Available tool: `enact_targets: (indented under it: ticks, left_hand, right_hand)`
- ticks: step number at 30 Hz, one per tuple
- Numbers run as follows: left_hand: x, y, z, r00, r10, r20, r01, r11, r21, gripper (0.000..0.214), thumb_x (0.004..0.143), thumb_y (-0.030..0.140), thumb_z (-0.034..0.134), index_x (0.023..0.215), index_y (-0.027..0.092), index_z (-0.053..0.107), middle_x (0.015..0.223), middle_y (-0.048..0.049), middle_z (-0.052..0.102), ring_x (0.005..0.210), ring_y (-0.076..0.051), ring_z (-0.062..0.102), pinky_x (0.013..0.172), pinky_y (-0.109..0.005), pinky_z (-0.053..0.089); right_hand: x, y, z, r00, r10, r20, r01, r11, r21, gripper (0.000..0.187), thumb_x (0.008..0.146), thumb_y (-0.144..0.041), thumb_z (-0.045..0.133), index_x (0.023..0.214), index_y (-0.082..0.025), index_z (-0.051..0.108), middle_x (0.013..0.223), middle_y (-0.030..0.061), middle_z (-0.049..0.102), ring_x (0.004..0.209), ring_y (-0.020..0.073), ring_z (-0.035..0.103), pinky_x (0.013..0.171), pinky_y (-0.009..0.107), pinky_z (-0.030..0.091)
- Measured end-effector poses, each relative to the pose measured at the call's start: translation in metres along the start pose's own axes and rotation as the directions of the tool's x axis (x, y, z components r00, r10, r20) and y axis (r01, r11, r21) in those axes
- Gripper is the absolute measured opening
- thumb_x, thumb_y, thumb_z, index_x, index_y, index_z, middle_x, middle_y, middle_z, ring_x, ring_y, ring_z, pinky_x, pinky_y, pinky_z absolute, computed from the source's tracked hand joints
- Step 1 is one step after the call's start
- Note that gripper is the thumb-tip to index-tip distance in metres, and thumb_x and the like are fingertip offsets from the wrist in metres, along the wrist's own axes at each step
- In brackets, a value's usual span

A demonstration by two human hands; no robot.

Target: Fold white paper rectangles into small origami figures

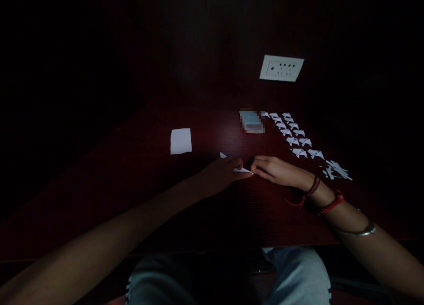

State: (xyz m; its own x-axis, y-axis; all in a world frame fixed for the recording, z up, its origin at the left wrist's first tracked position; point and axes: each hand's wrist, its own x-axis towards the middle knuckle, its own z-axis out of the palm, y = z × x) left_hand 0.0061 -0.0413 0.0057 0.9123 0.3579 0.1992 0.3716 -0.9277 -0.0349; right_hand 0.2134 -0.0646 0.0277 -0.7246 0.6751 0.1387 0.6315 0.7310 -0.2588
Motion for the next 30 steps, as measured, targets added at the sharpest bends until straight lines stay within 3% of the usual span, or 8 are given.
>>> enact_targets:
  ticks: [30]
  left_hand:
    - [-0.0014, -0.0023, 0.0025, 1.000, 0.017, 0.006, -0.016, 0.999, -0.031, 0.035, 0.084, 0.018, 0.033, 0.117, 0.031, 0.036, 0.105, -0.0038, 0.040, 0.092, -0.016, 0.037, 0.075, -0.027, 0.031]
  right_hand:
    - [0.0063, 0.0067, -0.0053, 0.993, -0.076, 0.088, 0.069, 0.995, 0.072, 0.014, 0.078, -0.015, 0.038, 0.076, -0.012, 0.052, 0.072, 0.0036, 0.052, 0.065, 0.0099, 0.047, 0.063, 0.023, 0.038]
